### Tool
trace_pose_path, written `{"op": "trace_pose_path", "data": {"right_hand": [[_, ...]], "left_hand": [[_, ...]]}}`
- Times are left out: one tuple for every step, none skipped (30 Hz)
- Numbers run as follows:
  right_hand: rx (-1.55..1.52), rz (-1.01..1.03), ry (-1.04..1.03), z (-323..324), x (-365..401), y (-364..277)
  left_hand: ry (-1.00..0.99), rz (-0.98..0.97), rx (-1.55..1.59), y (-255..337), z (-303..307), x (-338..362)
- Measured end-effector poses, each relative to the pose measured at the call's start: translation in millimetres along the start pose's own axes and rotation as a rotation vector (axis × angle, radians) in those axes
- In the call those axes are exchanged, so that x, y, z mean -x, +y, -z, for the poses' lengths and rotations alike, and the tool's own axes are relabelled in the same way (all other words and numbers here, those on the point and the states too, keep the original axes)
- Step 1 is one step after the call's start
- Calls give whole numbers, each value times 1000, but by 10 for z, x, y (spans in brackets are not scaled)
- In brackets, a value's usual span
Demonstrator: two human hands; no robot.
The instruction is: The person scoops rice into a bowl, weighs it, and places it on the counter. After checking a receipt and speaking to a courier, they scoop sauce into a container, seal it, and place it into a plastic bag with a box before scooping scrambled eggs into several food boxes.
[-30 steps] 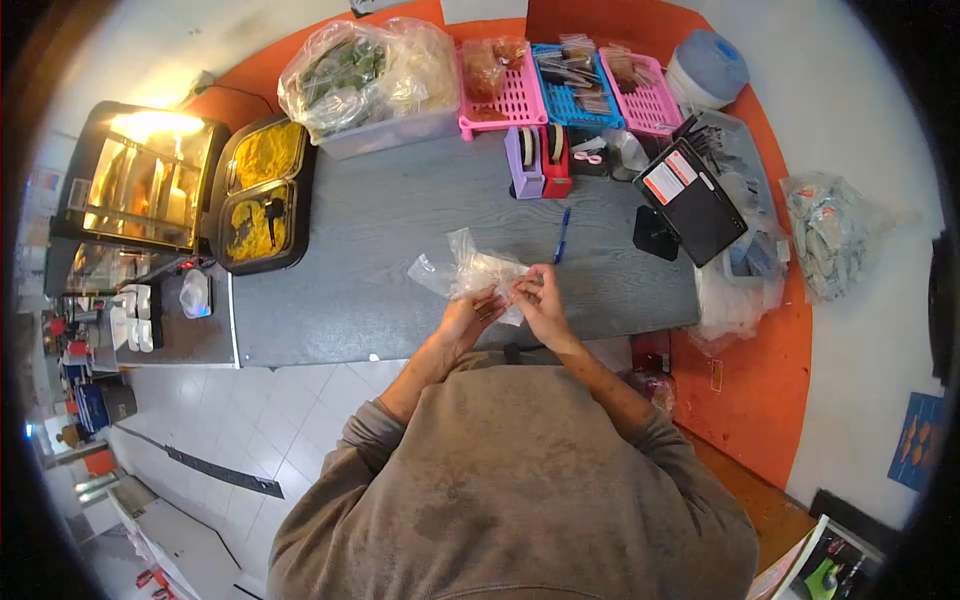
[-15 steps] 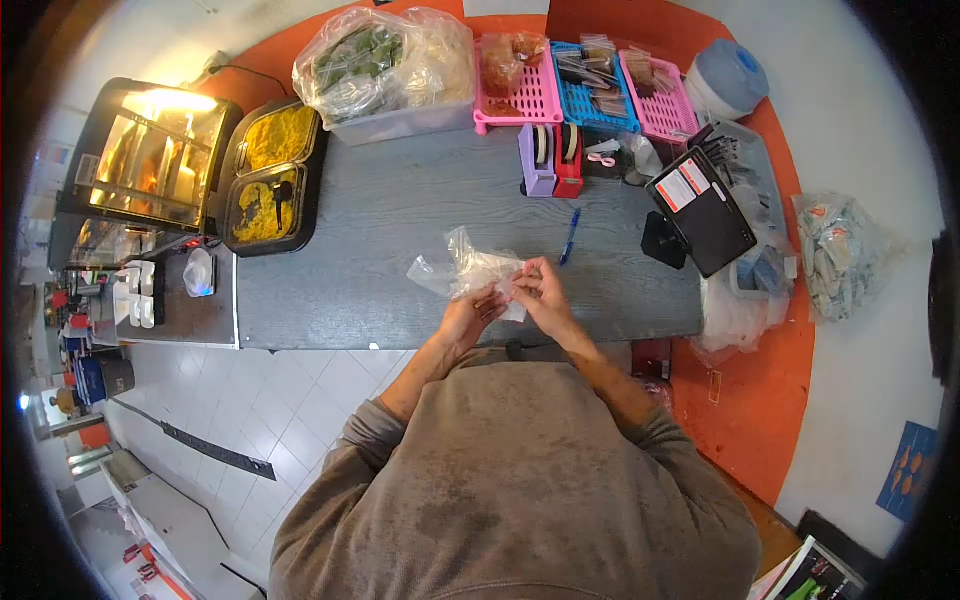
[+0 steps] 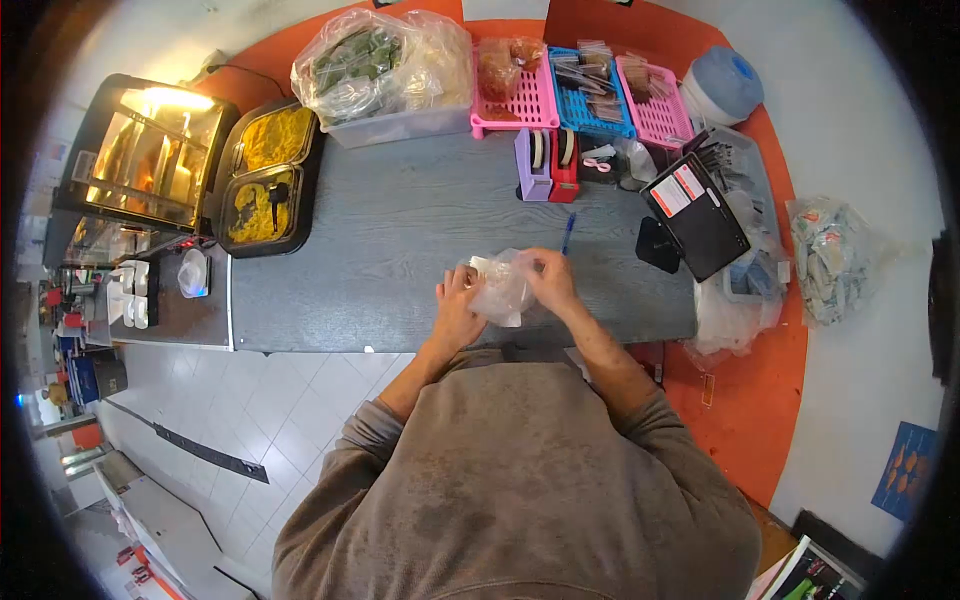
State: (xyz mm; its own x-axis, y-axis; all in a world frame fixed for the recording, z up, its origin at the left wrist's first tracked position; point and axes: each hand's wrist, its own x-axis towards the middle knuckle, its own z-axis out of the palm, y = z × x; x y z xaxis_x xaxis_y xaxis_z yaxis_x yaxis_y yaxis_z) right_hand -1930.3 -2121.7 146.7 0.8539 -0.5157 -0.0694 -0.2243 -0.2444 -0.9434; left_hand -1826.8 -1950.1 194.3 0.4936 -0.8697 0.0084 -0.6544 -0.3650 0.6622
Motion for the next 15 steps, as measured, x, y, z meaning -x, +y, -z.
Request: {"op": "trace_pose_path", "data": {"right_hand": [[1, 4, 163, -110, 9, 48], [2, 10, 326, -206, 28, 98], [24, 51, 348, -278, 73, 92], [31, 57, 350, -243, 36, 125], [-86, 29, 327, -205, 1, 180], [-205, -3, 309, -154, -12, 239], [-104, 76, 405, -39, -64, 304], [-98, 72, 425, 108, -67, 372], [160, 61, 509, 273, -63, 451], [418, 45, 585, 395, -52, 562], [452, -212, 542, 466, -60, 667], [459, -210, 555, 510, -84, 660], [492, -399, 477, 515, -123, 641], [518, -586, 395, 546, -158, 626], [641, -454, 394, 554, -174, 774]], "left_hand": [[36, -3, -82, -7, -24, -6], [73, -6, -163, -24, -59, -21], [79, -11, -157, -156, -183, -31], [166, -42, 100, -378, -369, -53], [247, -75, 356, -498, -458, -73], [241, -83, 359, -455, -421, -75], [216, 210, 716, -372, -367, -69], [174, 514, 1062, -299, -341, -93], [125, 494, 1059, -495, -428, -130], [109, 484, 1062, -449, -395, -167], [90, 524, 1105, -391, -371, -195], [73, 561, 1148, -299, -334, -238], [64, 550, 1153, -182, -284, -260], [29, 540, 1143, -61, -231, -262], [-5, 532, 1129, 22, -226, -251]]}}
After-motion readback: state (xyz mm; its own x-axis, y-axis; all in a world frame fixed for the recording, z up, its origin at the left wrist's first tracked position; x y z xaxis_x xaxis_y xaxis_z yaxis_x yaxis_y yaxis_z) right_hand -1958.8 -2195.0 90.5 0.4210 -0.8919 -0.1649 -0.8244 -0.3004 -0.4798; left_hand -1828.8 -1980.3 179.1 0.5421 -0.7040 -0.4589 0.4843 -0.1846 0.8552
